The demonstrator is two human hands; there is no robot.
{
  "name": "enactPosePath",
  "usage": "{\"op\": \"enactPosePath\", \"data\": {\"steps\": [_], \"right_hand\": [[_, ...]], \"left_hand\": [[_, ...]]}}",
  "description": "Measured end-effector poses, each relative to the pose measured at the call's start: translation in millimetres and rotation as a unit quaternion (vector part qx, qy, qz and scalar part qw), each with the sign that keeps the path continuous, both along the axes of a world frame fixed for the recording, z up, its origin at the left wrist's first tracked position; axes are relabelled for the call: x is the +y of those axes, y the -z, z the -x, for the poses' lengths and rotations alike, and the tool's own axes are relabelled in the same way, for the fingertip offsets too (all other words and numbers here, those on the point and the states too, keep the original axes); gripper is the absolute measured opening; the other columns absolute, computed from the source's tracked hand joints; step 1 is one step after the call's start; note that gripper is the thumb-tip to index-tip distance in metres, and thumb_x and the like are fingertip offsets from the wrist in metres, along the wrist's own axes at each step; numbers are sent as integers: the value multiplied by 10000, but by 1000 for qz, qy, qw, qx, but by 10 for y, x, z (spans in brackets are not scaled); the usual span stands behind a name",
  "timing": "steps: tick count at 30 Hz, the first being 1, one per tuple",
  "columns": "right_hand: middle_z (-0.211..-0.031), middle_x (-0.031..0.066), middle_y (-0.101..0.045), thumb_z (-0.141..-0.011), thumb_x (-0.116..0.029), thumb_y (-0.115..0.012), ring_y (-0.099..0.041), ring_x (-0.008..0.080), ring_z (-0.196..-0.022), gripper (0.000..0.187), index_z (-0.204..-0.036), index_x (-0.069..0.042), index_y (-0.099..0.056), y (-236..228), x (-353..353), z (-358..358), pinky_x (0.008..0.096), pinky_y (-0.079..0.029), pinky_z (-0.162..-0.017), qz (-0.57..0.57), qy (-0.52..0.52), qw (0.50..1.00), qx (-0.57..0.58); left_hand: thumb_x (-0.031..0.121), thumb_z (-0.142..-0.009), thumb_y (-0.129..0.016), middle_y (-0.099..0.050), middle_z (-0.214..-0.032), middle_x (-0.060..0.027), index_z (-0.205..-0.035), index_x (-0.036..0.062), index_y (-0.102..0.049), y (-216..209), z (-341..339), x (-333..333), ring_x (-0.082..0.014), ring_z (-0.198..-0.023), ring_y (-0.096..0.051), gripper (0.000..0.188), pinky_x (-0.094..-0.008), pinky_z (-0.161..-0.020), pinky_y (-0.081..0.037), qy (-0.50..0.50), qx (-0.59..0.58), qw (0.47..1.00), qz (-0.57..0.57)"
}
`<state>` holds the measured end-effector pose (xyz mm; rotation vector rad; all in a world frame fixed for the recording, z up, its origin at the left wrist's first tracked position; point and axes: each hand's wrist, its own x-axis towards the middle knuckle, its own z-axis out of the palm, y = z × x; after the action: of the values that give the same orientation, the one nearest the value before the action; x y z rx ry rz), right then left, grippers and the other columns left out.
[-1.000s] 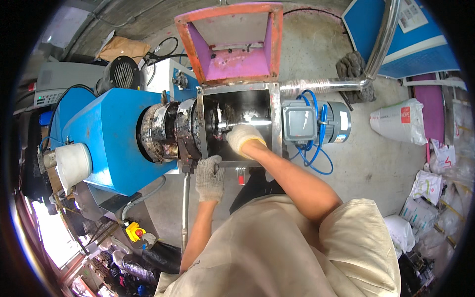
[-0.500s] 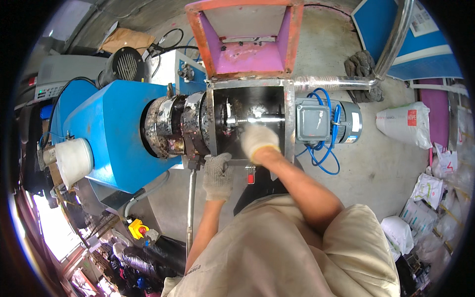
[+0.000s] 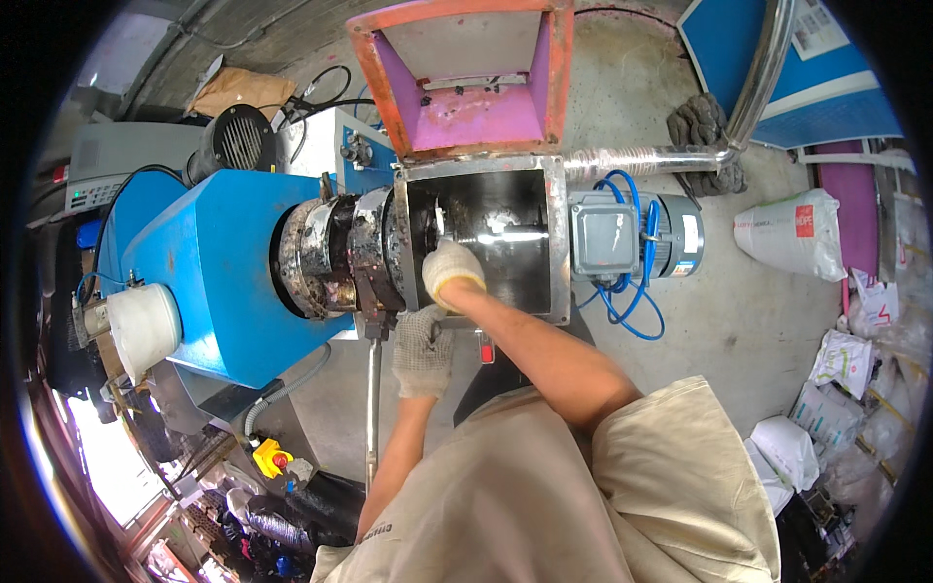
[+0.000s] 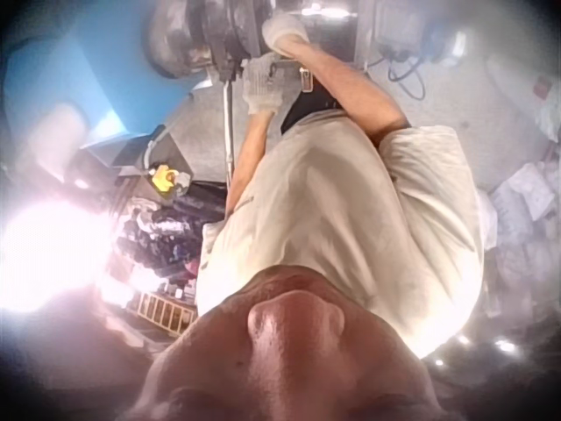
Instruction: The person cleans the interior of a blue industrial machine using a yellow sponge. They repeatedly wipe the metal surfaces inside the open compartment, then remove a white container from the top of the machine and place it on the floor. Finally, they close the machine's transparent cover.
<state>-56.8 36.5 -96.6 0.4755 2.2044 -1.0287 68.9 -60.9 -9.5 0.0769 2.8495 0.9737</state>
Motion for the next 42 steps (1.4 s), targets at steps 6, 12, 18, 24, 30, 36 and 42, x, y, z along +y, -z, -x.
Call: {"op": "enactPosePath", "data": {"steps": [6,12,18,24,30,36,42], "right_hand": [[-1183,239,-711,-931,-333,-581,-660,428,-1158,370,-1069,-52,-778,358,163,62,476,-556,-945,-14,-73,994,75],[-1223,185,-727,-962,-419,-582,-677,373,-1193,426,-1091,-67,-784,512,165,596,449,-565,-961,-76,-104,992,2],[-1275,206,-689,-1000,-552,-513,-637,377,-1244,583,-1153,-45,-757,835,782,648,459,-532,-999,-58,-183,981,20],[-1289,191,-691,-919,-326,-624,-654,365,-1237,370,-1175,-102,-767,504,424,556,457,-537,-1003,-80,-155,984,20],[-1238,204,-704,-870,-297,-663,-690,370,-1155,348,-1103,-68,-781,294,620,587,471,-560,-954,-74,-202,973,80],[-1204,211,-726,-854,-240,-637,-697,370,-1164,358,-1134,-70,-783,-296,676,162,469,-558,-945,-46,-248,967,-45],[-1241,157,-728,-904,-300,-608,-698,353,-1171,362,-1143,-92,-783,372,368,-69,467,-571,-947,-46,-296,949,100]], "left_hand": [[25,-787,-719,-613,-962,-110,-1163,102,-645,15,-5,-8,-323,-910,-575,390,-445,-889,-481,13,39,999,-1],[25,-762,-730,-591,-923,-94,-1149,116,-650,6,30,14,-309,-889,-572,405,-436,-856,-485,24,79,997,-12],[15,-748,-725,-551,-872,-77,-1127,115,-667,29,-20,5,-278,-834,-559,396,-416,-810,-485,5,79,997,-2],[23,-745,-724,-545,-852,-72,-1121,110,-678,-25,2,62,-273,-803,-551,389,-402,-803,-485,3,78,997,-8],[40,-746,-726,-552,-852,-70,-1122,102,-677,42,-9,22,-263,-800,-554,385,-395,-800,-490,11,69,998,0],[47,-754,-726,-565,-871,-67,-1130,102,-674,70,-64,-12,-257,-805,-557,384,-402,-823,-492,-7,68,998,-2],[45,-761,-728,-565,-885,-71,-1142,98,-670,50,-12,45,-266,-822,-561,389,-406,-834,-491,6,68,998,7]]}}
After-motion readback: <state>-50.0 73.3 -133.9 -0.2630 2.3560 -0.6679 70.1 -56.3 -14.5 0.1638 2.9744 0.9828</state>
